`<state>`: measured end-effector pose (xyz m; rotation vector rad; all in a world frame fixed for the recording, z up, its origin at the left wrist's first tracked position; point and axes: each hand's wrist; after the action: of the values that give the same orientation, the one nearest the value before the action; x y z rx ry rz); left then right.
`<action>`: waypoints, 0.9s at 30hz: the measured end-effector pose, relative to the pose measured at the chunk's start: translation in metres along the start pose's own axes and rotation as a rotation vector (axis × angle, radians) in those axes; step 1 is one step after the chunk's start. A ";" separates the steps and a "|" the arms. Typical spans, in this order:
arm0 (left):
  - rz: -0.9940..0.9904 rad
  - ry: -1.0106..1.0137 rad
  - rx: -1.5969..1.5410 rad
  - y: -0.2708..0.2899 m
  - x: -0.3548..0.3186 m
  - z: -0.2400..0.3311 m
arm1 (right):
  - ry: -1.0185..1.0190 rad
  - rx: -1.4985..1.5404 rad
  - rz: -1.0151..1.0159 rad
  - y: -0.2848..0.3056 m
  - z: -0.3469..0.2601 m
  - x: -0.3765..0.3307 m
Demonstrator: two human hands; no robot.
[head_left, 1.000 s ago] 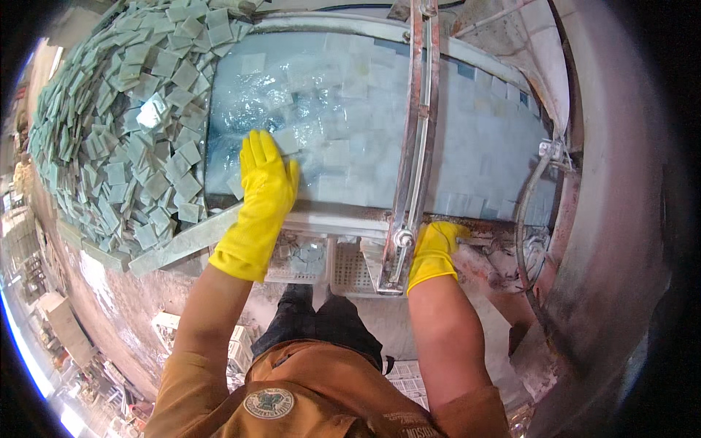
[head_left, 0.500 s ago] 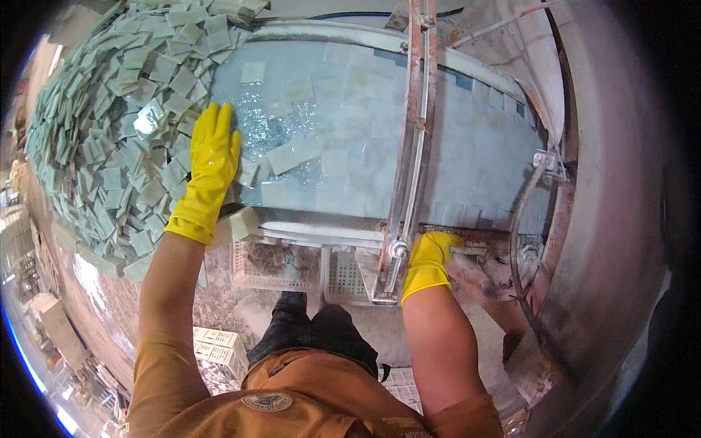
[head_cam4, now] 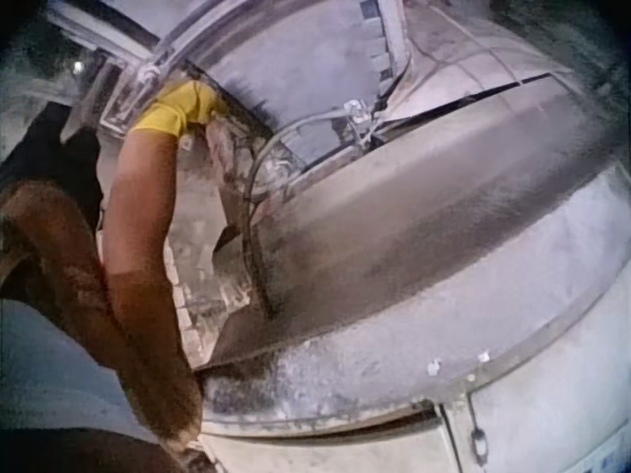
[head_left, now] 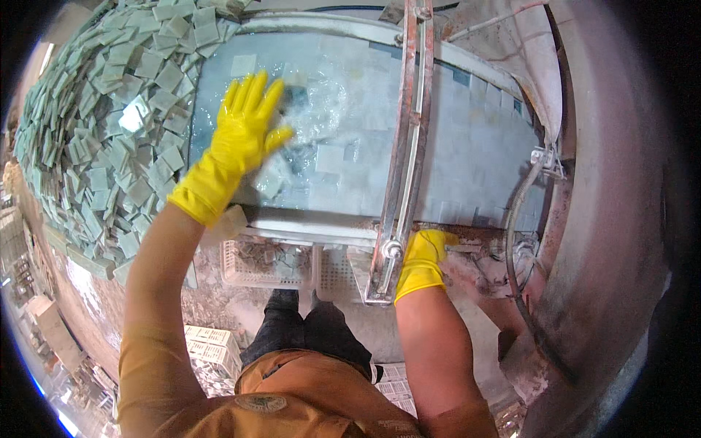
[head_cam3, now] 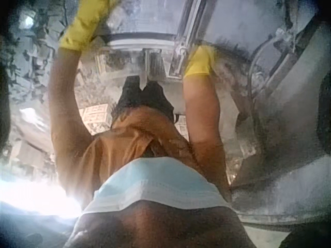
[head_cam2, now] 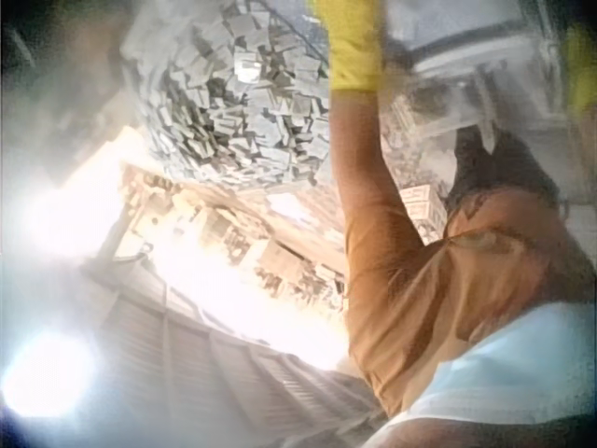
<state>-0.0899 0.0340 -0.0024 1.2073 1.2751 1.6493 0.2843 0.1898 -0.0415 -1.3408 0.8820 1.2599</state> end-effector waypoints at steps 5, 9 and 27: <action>0.017 0.192 0.061 -0.050 0.064 0.010 | -0.402 0.705 0.104 -0.002 -0.010 -0.023; 0.102 0.210 -0.006 -0.066 0.051 0.033 | -0.426 0.724 0.157 -0.011 -0.018 -0.022; 0.174 0.110 -0.429 0.014 -0.055 0.145 | -0.510 0.775 0.123 -0.033 0.003 0.036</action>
<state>0.0650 0.0233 0.0086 0.9936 0.8327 2.0125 0.3218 0.2037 -0.0699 -0.3366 0.9443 1.1007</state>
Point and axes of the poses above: each hand's wrist, its own x-axis towards the middle knuckle, its own y-axis out of the back of the hand, z = x × y, and after that the axes turned 3 degrees about z, right-handed
